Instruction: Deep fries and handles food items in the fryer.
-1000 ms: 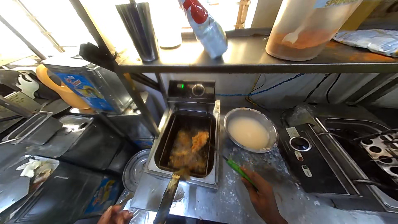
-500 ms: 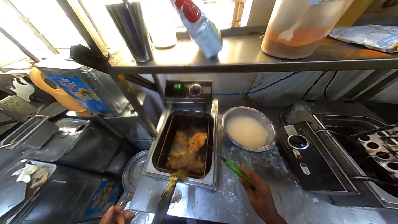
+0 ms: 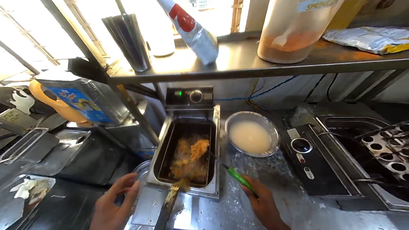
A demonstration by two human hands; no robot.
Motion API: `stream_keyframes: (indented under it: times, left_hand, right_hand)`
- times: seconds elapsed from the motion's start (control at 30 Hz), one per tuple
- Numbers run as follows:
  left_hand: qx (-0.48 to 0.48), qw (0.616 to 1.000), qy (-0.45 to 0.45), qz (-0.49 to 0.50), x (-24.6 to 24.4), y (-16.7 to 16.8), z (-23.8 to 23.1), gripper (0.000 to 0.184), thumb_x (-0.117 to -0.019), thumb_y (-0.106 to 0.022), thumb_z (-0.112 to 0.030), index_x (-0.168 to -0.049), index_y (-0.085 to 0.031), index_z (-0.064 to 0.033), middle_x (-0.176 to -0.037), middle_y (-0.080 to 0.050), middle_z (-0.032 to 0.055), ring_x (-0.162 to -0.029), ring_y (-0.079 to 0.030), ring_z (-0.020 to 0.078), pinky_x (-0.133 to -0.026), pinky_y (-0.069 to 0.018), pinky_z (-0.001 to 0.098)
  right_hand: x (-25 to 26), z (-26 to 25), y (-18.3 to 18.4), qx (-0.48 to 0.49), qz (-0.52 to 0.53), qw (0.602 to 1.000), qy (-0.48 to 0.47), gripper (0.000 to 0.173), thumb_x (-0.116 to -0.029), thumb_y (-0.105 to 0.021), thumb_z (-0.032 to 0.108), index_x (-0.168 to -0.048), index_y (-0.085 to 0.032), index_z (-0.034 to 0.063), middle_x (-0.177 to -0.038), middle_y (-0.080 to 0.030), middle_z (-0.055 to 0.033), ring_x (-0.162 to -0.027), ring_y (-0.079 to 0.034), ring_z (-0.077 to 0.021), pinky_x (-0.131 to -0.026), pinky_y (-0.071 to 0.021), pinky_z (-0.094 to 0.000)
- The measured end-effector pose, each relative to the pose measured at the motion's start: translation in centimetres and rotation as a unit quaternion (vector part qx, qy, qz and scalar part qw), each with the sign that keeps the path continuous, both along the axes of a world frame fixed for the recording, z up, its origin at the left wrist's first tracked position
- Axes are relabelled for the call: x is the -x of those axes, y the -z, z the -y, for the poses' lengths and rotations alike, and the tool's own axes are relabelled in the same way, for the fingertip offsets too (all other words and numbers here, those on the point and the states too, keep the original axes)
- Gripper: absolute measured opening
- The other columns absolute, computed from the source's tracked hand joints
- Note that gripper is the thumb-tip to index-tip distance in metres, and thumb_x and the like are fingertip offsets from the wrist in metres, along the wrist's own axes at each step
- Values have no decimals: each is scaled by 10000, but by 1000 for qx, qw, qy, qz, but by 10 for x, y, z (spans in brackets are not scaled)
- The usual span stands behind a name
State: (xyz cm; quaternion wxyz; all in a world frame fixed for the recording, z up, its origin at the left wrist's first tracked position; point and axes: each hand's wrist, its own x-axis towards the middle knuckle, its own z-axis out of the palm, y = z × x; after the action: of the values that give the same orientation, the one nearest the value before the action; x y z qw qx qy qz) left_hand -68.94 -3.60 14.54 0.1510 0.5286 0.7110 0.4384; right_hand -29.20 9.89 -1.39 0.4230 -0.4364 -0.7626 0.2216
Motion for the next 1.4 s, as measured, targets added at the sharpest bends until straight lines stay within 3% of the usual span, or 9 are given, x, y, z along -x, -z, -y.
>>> stream_keyframes:
  times: [0.07, 0.17, 0.3, 0.4, 0.53, 0.73, 0.87, 1.17, 1.4]
  left_hand:
    - [21, 979, 76, -190, 0, -20, -42, 449, -999, -580, -408, -1239, -699, -48, -1083, -738, 101, -1000, -705, 235, -881, -583, 480]
    - [26, 908, 185, -375, -15, -45, -122, 367, -1011, -550, -381, -1190, -731, -117, -1081, -738, 71, -1038, -699, 280, -897, -570, 516]
    - [150, 830, 223, -489, -46, -66, -235, 364, -1059, -528, -304, -1313, -634, -65, -1211, -682, 156, -1158, -637, 349, -992, -498, 532]
    - [156, 825, 159, -519, -63, -59, -310, 547, -1043, -543, -179, -1549, -382, -46, -1446, -515, 263, -1291, -545, 444, -1017, -466, 596]
    - [137, 830, 116, -527, -73, -36, -369, 439, -1006, -520, -28, -1443, -484, -9, -1324, -588, 258, -1254, -565, 432, -1005, -477, 570]
    - [167, 862, 33, -477, -102, -41, -374, 196, -982, -542, -73, -1068, -700, 6, -1110, -689, 190, -1021, -686, 370, -818, -560, 530]
    - [220, 902, -27, -369, -114, -54, -377, 340, -1028, -485, -240, -960, -730, -14, -1080, -723, 197, -1048, -692, 382, -813, -547, 572]
    - [209, 903, 7, -376, -105, -82, -346, 617, -1073, -359, -523, -1033, -708, -15, -1136, -706, 216, -1110, -670, 410, -862, -522, 622]
    - [129, 858, 147, -474, -115, -120, -275, 630, -1097, -363, -477, -1190, -667, 67, -1113, -667, 358, -1058, -648, 551, -852, -492, 716]
  right_hand:
    - [1, 0, -4, 10, 0, 1000, -3, 369, -1041, -575, 353, -1207, -731, 62, -964, -755, -82, -833, -722, -146, -765, -610, -318]
    - [3, 3, -12, 23, -1, 1000, -4, 325, -1032, -603, 305, -1198, -732, 57, -960, -748, -103, -841, -726, -190, -768, -612, -367]
    - [4, 8, -15, 39, 0, 999, -2, 306, -1026, -623, 254, -1206, -729, 31, -944, -744, -137, -822, -732, -242, -757, -617, -419]
    - [10, 17, -17, 55, -9, 998, 8, 308, -1018, -637, 223, -1212, -724, 0, -956, -747, -170, -841, -739, -285, -780, -616, -454]
    - [15, 32, -22, 86, -12, 996, 18, 317, -1019, -631, 187, -1227, -707, -40, -1004, -746, -213, -893, -743, -340, -829, -608, -500]
    - [14, 40, -12, 93, -14, 995, 19, 333, -1047, -593, 220, -1225, -692, -45, -1013, -735, -206, -909, -730, -320, -845, -597, -485]
    - [12, 39, -12, 82, -15, 996, 19, 328, -1047, -596, 210, -1217, -696, -53, -1006, -737, -205, -909, -731, -307, -850, -598, -469]
    - [17, 52, -12, 53, -78, 993, 66, 292, -1019, -633, 181, -1182, -723, -43, -990, -754, -179, -888, -745, -261, -829, -615, -426]
    - [8, 58, -25, 63, -157, 982, 84, 271, -1012, -629, 114, -1228, -714, -27, -1064, -752, -187, -977, -739, -274, -909, -599, -452]
